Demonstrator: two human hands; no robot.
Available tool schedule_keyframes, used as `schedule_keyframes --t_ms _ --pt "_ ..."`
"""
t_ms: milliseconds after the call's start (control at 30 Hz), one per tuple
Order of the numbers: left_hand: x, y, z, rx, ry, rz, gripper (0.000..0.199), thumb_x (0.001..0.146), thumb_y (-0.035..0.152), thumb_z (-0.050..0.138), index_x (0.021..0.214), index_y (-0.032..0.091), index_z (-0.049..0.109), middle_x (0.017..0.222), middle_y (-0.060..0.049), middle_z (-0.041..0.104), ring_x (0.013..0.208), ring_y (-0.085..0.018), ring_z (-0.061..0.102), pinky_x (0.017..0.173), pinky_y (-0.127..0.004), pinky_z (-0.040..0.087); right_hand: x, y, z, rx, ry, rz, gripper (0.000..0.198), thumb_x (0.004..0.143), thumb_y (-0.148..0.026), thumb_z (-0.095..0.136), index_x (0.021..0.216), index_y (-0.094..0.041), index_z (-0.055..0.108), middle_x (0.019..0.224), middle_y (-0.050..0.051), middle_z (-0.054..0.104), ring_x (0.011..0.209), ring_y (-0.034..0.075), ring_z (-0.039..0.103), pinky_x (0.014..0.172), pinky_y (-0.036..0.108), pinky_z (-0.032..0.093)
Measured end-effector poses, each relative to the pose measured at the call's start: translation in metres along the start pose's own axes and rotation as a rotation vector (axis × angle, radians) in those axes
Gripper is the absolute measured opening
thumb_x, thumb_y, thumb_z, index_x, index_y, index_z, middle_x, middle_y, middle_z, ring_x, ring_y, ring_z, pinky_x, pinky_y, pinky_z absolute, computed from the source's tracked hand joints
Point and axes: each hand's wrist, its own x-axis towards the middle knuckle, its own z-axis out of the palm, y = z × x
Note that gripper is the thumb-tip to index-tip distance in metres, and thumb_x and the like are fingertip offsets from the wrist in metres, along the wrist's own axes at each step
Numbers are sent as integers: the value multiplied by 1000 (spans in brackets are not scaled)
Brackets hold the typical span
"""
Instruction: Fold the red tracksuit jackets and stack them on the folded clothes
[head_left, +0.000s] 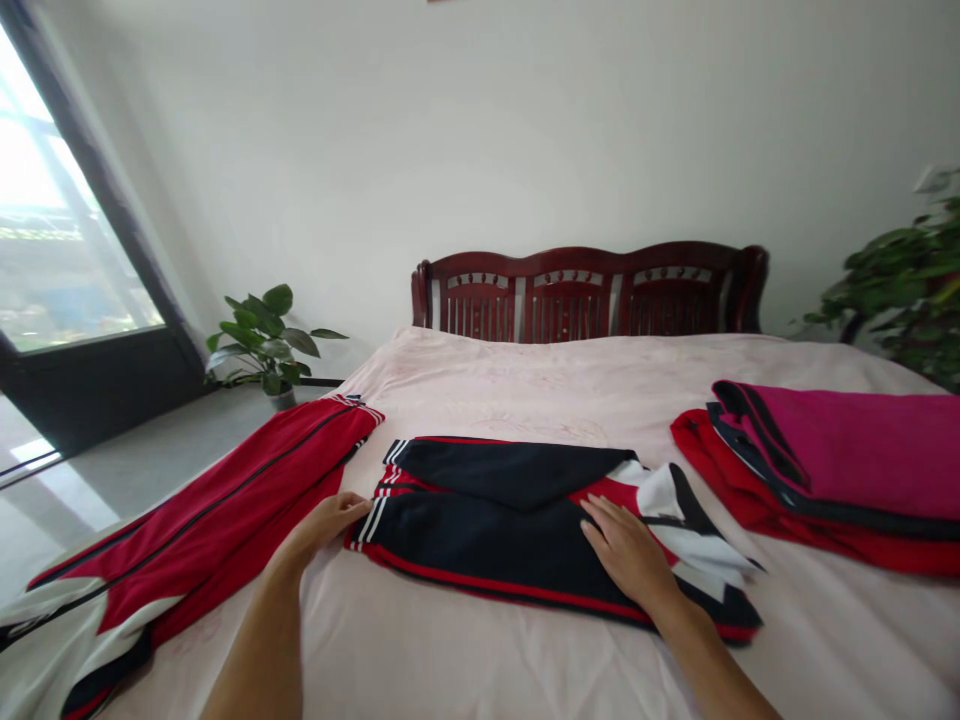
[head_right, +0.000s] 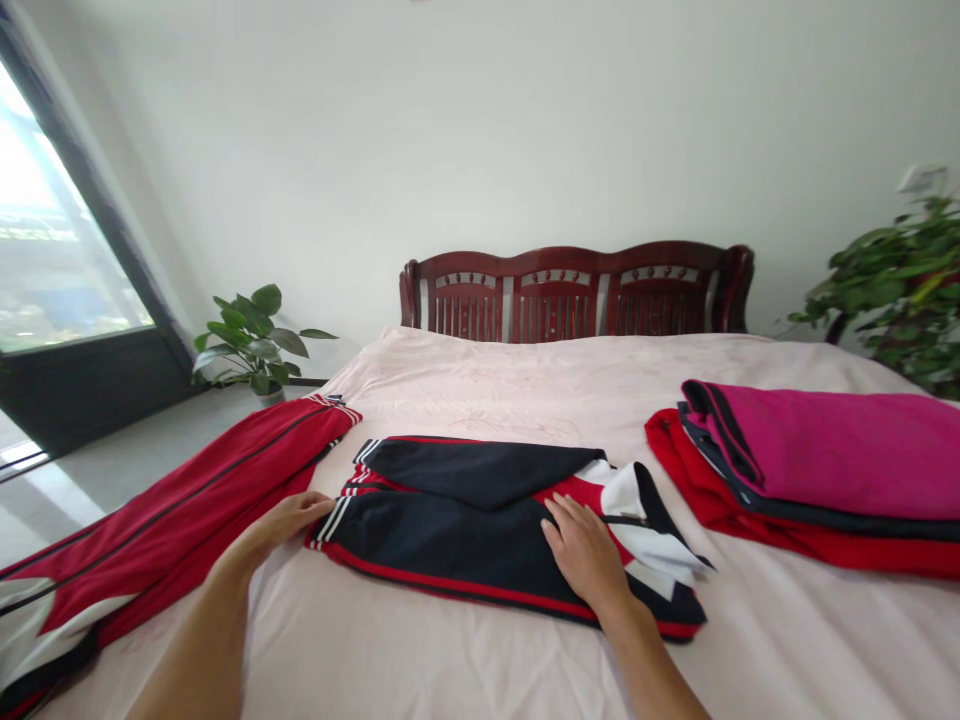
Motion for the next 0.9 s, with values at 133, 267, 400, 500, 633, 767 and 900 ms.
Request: schedule_keyframes --t_ms 133,267,400,500,633,767,900 --pt "0 1 7 -21 -6 27 42 47 48 77 70 15 65 61 1 63 59 -15 55 57 -26 42 0 2 1 18 16 -7 51 96 -39 35 134 -14 59 141 10 55 134 25 47 113 42 35" --pt "1 0 10 -48 39 75 34 52 44 72 65 17 59 57 5 55 54 -12 50 54 -24 38 0 3 4 49 38 -7 49 95 -39 37 132 -17 61 140 11 57 133 26 48 113 44 36" --pt "3 2 11 -74 113 157 28 55 40 69 65 19 54 56 7 50 53 -11 48 52 -23 36 -1 4 4 58 56 -25 49 95 -38 38 131 -15 61 139 12 57 132 27 49 112 46 37" --pt "5 7 15 -93 164 223 26 59 38 68 68 20 52 55 9 48 51 -10 45 50 -22 33 -1 4 4 60 63 -36 49 96 -38 38 131 -13 61 139 13 57 132 27 49 112 47 37" --pt "5 14 23 -132 245 304 27 65 41 67 69 21 48 52 12 39 46 -8 39 47 -20 29 -2 3 4 59 77 -31 47 96 -37 38 131 -15 61 138 12 58 132 27 49 111 46 38" --pt "1 25 26 -164 294 369 32 66 45 71 76 21 52 56 10 47 50 -8 46 51 -20 35 -2 2 2 50 64 -25 47 96 -36 39 131 -14 61 139 12 57 132 27 49 112 46 38" --pt "-6 41 31 -279 258 420 37 66 48 74 80 20 55 63 7 57 56 -10 54 53 -20 41 -1 1 1 38 43 -21 48 96 -37 39 132 -13 60 139 12 57 132 28 49 112 46 37"
